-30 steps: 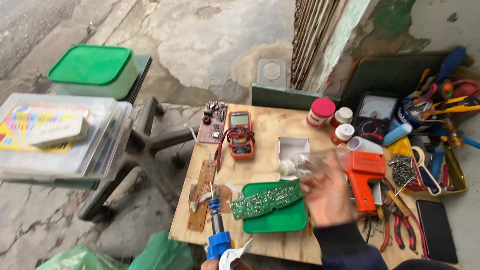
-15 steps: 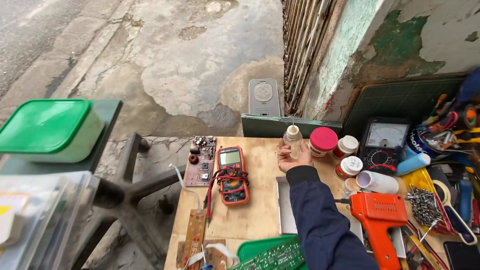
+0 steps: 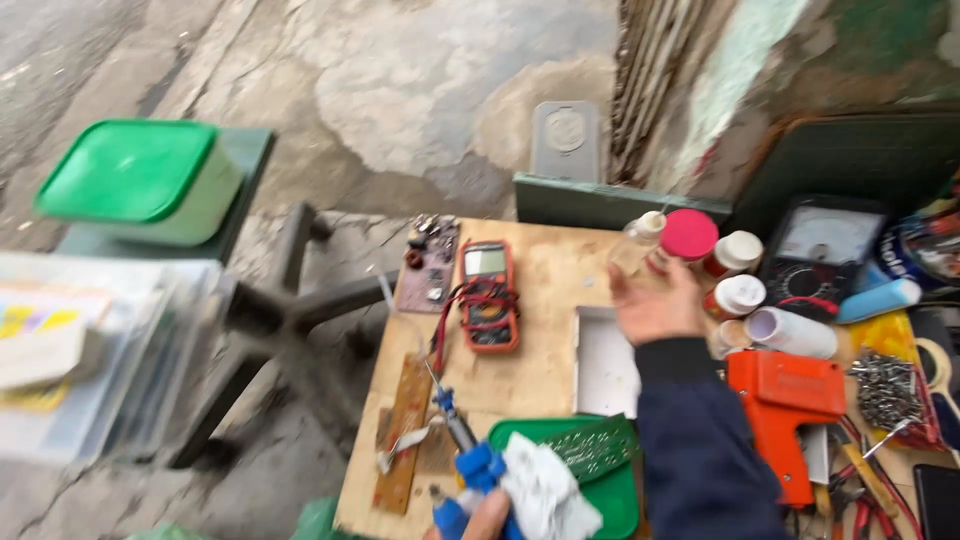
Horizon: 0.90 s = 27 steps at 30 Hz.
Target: Using a soldering iron and a desoldering pump to remove components from a printed circuit board at a repair station.
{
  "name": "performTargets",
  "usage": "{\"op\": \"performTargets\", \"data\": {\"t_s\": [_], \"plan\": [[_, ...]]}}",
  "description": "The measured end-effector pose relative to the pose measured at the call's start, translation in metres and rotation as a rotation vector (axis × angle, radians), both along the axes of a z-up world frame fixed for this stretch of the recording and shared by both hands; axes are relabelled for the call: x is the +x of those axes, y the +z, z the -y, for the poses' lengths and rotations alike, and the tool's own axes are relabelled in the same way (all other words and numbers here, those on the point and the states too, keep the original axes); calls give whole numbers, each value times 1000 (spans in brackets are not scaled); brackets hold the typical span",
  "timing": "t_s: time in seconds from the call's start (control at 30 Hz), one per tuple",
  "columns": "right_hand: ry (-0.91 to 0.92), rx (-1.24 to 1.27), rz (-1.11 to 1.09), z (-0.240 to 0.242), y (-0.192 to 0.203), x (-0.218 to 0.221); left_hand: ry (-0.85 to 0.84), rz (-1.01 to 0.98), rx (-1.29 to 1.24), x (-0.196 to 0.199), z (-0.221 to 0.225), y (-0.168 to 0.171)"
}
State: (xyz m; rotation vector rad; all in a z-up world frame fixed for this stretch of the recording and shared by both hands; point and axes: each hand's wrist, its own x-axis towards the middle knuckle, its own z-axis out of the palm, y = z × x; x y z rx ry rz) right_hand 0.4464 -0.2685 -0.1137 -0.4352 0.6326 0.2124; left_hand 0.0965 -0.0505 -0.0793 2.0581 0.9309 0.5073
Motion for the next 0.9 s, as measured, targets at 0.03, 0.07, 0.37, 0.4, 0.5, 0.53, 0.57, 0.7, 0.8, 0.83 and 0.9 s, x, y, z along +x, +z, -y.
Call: {"op": "performTargets", "data": {"t_s": [0.03,0.07,0.37,0.4,0.5,0.53,0.57,0.7,0.8,0.83,0.9], "plan": [[19,5,2,-6,61,-31,19,2,5,12,-17,36],[24,-292,45,-28,121,-81,85,-131,-448,22,-34,73],[979,-1556,-71,-138,190,-371,-4,-268,-814,5,-62,157],[1091,-1622,-15,-146,196,-374,-54,-262,-788,0,-62,156],[840,-1564,210,-151,172,-375,-200,-225,-492,-15,-68,130],[840,-1567,222,-153,173,-373,-195,-215,-491,-16,-74,124],[775,-1383,266,-154,173,-371,-149,-160,-513,-17,-79,116],[735,-1142,190,-150,214,-373,48,-246,-478,-14,-112,113],[698,-1108,134,-136,247,-395,56,-235,-585,-7,-138,121],[709,-1110,134,-132,246,-408,65,-236,-590,-5,-139,123],[651,-1260,-114,-123,243,-432,167,130,-1003,2,-141,127]]}}
